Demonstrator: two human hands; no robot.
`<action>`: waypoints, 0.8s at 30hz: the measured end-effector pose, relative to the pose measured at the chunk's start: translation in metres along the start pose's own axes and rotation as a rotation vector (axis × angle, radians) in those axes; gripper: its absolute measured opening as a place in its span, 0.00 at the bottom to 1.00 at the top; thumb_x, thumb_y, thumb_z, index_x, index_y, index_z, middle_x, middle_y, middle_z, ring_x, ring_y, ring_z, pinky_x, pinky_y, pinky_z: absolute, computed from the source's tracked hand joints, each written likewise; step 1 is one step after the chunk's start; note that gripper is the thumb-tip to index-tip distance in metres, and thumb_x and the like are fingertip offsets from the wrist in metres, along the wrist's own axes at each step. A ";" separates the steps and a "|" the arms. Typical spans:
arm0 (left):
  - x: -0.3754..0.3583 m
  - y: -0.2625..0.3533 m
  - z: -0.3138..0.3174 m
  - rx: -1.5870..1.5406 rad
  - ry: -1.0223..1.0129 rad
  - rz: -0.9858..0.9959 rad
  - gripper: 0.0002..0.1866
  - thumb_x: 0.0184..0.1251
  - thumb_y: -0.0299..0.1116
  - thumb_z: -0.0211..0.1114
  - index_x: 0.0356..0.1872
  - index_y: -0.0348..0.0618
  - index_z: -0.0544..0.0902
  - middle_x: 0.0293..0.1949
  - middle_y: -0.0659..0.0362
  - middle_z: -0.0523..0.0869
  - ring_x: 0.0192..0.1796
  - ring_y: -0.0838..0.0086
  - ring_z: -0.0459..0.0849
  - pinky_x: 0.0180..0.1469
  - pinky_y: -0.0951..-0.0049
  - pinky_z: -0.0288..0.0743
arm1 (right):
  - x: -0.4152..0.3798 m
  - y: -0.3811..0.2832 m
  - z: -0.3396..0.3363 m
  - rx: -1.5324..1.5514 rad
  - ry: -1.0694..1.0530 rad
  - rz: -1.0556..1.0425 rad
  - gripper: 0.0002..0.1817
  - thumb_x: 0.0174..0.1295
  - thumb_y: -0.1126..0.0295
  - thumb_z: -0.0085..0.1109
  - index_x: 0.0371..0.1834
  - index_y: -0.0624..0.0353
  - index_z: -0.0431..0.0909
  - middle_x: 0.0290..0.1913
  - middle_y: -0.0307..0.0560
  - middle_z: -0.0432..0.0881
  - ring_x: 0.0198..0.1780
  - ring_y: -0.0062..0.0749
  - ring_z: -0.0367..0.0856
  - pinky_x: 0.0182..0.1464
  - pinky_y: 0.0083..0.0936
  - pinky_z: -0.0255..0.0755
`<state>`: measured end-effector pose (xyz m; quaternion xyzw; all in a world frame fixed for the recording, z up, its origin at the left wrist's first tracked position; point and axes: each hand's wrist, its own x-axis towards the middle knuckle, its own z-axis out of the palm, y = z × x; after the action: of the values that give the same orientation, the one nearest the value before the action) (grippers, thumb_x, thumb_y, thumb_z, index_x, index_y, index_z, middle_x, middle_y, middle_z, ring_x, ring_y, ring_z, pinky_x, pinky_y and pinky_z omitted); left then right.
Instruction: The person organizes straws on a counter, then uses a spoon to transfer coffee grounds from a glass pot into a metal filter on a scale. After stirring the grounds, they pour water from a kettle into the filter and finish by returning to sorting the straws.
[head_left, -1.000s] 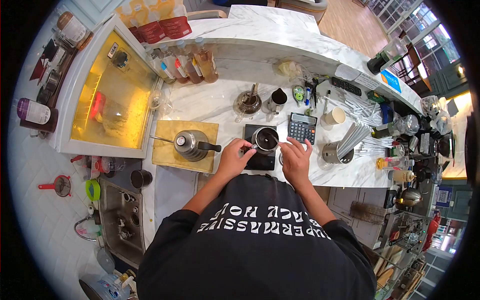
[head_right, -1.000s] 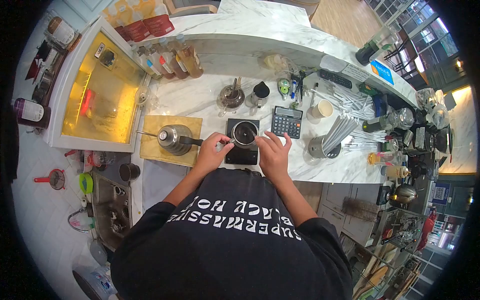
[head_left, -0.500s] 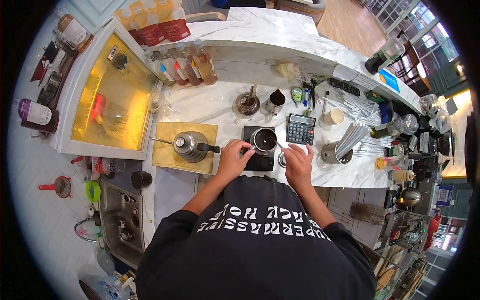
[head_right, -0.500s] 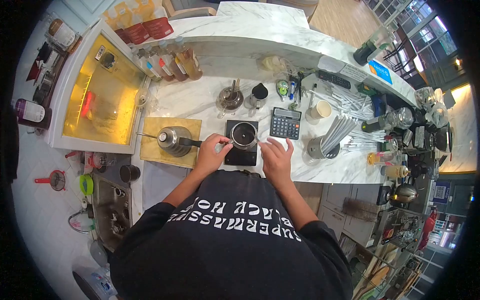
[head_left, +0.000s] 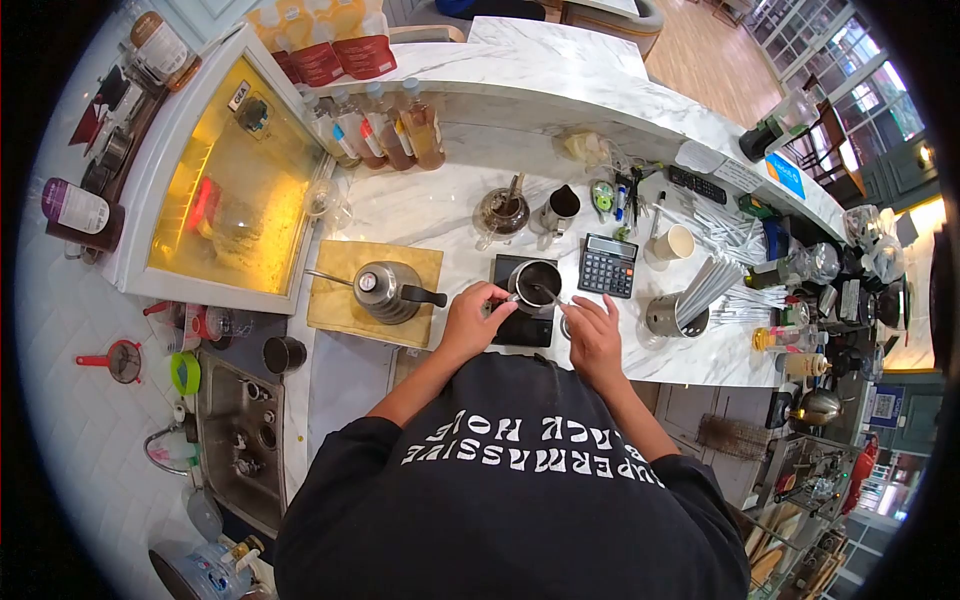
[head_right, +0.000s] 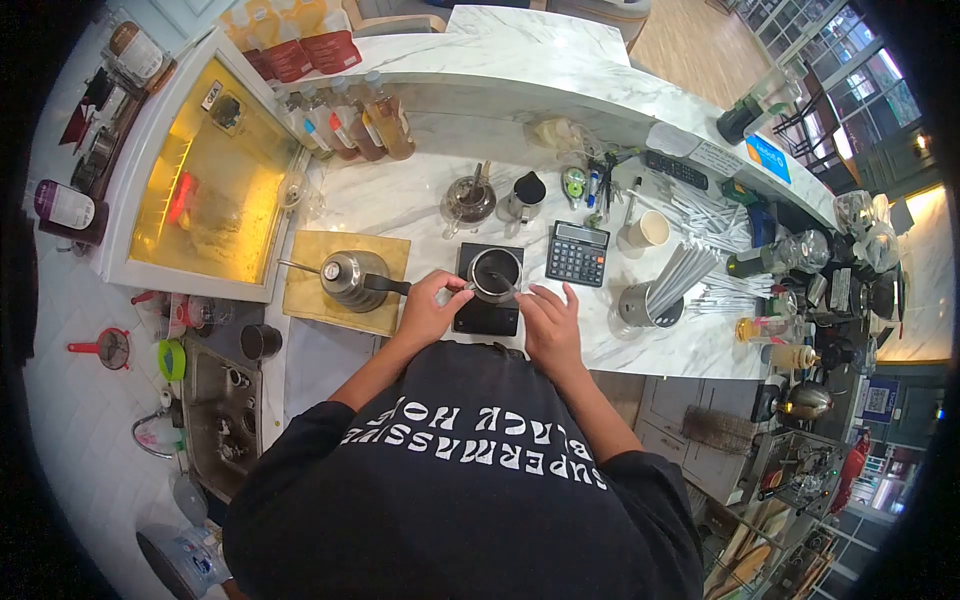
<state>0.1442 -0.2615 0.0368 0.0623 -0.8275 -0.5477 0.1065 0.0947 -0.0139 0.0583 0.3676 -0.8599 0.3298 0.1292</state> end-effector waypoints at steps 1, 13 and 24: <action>0.001 0.000 0.002 -0.005 0.009 0.021 0.10 0.67 0.31 0.78 0.41 0.35 0.88 0.38 0.52 0.90 0.39 0.63 0.89 0.44 0.65 0.80 | 0.002 -0.002 0.001 -0.006 0.000 0.004 0.21 0.62 0.83 0.66 0.58 0.57 0.85 0.50 0.45 0.89 0.63 0.41 0.86 0.78 0.58 0.58; -0.002 0.001 0.003 0.013 0.015 0.009 0.11 0.67 0.31 0.78 0.41 0.34 0.87 0.38 0.52 0.89 0.39 0.63 0.89 0.45 0.65 0.81 | 0.007 -0.003 -0.002 -0.019 0.050 0.070 0.15 0.68 0.81 0.63 0.56 0.58 0.87 0.48 0.50 0.90 0.59 0.41 0.89 0.74 0.52 0.65; -0.003 0.002 0.006 0.052 0.049 0.047 0.11 0.67 0.32 0.77 0.41 0.35 0.87 0.38 0.52 0.89 0.40 0.61 0.89 0.45 0.64 0.81 | 0.003 -0.001 -0.005 -0.072 -0.010 0.022 0.17 0.67 0.81 0.62 0.58 0.57 0.85 0.49 0.48 0.90 0.58 0.41 0.89 0.74 0.55 0.64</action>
<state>0.1452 -0.2544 0.0364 0.0588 -0.8398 -0.5218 0.1380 0.0932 -0.0130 0.0636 0.3547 -0.8758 0.2984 0.1345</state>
